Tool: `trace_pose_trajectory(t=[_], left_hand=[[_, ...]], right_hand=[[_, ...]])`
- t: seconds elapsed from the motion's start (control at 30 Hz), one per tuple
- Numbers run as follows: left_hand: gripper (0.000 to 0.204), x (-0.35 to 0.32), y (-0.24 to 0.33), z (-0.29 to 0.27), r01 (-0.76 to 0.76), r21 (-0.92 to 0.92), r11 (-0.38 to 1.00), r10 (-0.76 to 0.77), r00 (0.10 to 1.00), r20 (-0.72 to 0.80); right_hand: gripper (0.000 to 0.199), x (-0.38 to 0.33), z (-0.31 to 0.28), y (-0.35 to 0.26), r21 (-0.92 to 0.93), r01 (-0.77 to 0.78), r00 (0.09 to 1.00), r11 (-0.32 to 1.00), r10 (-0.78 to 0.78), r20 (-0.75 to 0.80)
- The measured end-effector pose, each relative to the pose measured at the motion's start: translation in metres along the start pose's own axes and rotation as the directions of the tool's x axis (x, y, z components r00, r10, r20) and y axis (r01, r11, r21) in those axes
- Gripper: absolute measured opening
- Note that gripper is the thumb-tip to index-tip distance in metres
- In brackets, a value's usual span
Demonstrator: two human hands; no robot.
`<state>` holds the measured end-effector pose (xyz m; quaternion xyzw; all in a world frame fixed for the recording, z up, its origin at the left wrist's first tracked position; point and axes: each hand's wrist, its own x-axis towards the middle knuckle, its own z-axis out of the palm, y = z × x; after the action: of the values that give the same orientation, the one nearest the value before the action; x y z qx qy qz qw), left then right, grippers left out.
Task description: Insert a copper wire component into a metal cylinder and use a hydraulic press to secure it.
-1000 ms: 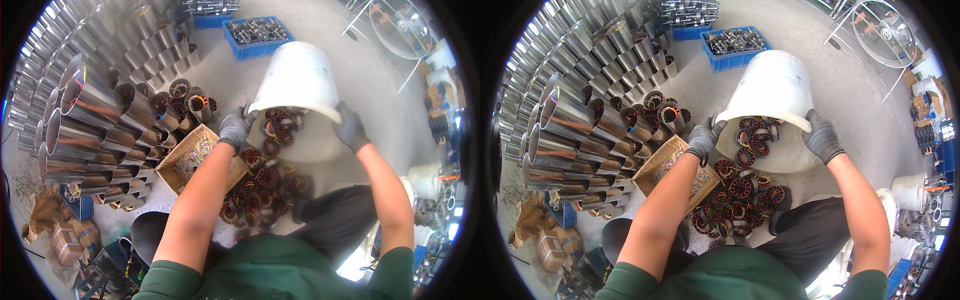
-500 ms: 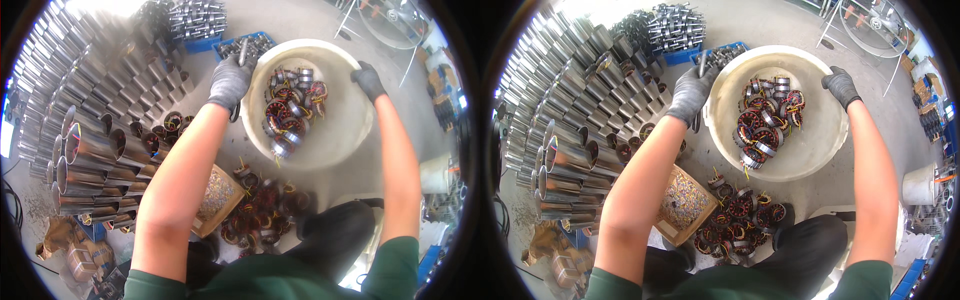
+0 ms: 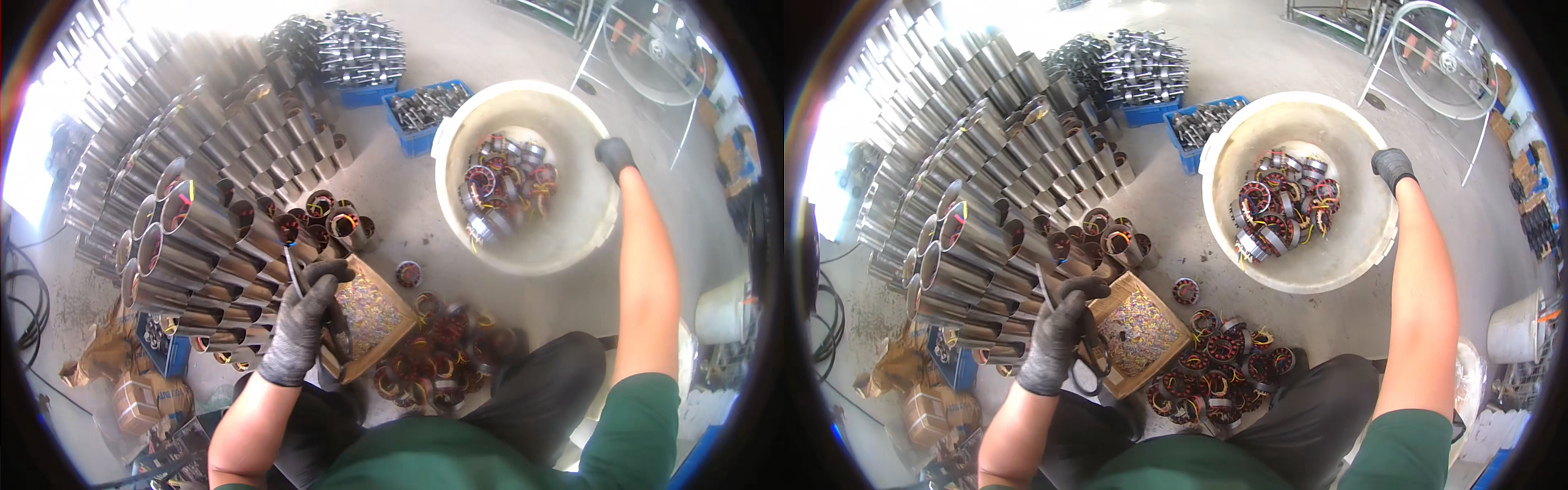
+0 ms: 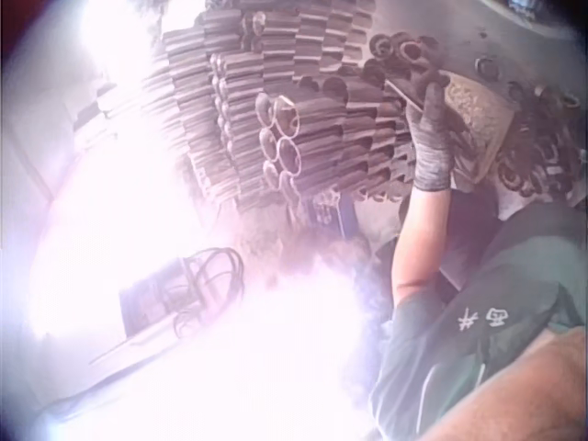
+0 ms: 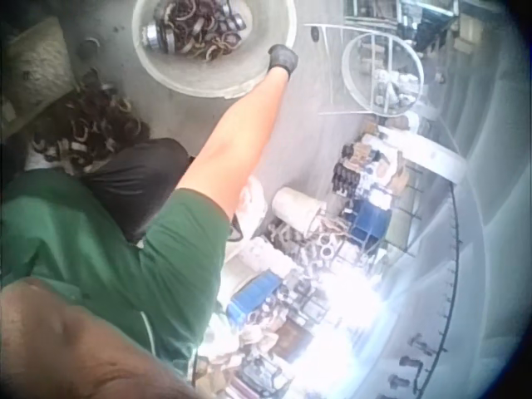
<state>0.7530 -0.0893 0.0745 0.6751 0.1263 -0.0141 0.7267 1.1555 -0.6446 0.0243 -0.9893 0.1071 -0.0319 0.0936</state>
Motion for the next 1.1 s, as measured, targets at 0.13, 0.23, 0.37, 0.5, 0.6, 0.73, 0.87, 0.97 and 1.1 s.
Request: trace_pose_trajectory(t=[0.13, 0.23, 0.37, 0.5, 0.6, 0.73, 0.87, 0.97, 1.1], left_hand=[[0.052, 0.000, -0.020, -0.001, -0.012, 0.072, 0.997, 0.016, 0.998, -0.056], [0.052, 0.003, -0.013, -0.011, -0.019, 0.090, 0.996, 0.024, 0.998, -0.053], [0.054, 0.009, -0.008, -0.011, -0.024, 0.034, 0.999, 0.024, 0.999, -0.024], [0.053, 0.009, -0.010, -0.014, 0.014, 0.062, 0.998, -0.012, 0.999, -0.041], [0.053, 0.009, -0.012, -0.017, 0.021, 0.120, 0.993, -0.017, 0.999, -0.034], [0.053, 0.011, -0.013, -0.016, 0.045, 0.113, 0.993, -0.043, 0.999, -0.015], [0.051, 0.011, -0.017, -0.017, 0.057, 0.118, 0.991, -0.054, 0.998, -0.025], [0.048, 0.012, -0.016, -0.019, 0.061, 0.127, 0.990, -0.060, 0.998, -0.012], [0.045, 0.018, -0.018, -0.013, 0.051, 0.107, 0.993, -0.053, 0.999, 0.013]], right_hand=[[0.034, 0.014, 0.005, 0.029, 0.010, 0.000, 1.000, 1.000, 0.000, -0.003], [0.033, 0.013, 0.010, 0.030, 0.063, 0.000, 1.000, 0.998, 0.001, -0.015], [0.046, 0.012, 0.013, 0.063, 0.228, -0.329, 0.944, 0.916, 0.317, 0.086], [0.044, -0.009, 0.017, 0.040, 0.252, -0.361, 0.930, 0.898, 0.367, 0.023], [0.043, -0.010, 0.019, 0.038, 0.216, -0.336, 0.919, 0.917, 0.369, -0.138], [0.037, -0.001, 0.024, 0.058, 0.195, -0.317, 0.927, 0.928, 0.346, -0.140], [0.037, -0.020, 0.016, 0.045, 0.514, -0.397, 0.904, 0.761, 0.419, 0.078], [0.035, -0.048, 0.010, 0.030, 0.690, -0.400, 0.894, 0.603, 0.423, 0.148], [0.032, -0.048, 0.008, 0.078, 0.363, -0.393, 0.919, 0.845, 0.343, 0.195]])
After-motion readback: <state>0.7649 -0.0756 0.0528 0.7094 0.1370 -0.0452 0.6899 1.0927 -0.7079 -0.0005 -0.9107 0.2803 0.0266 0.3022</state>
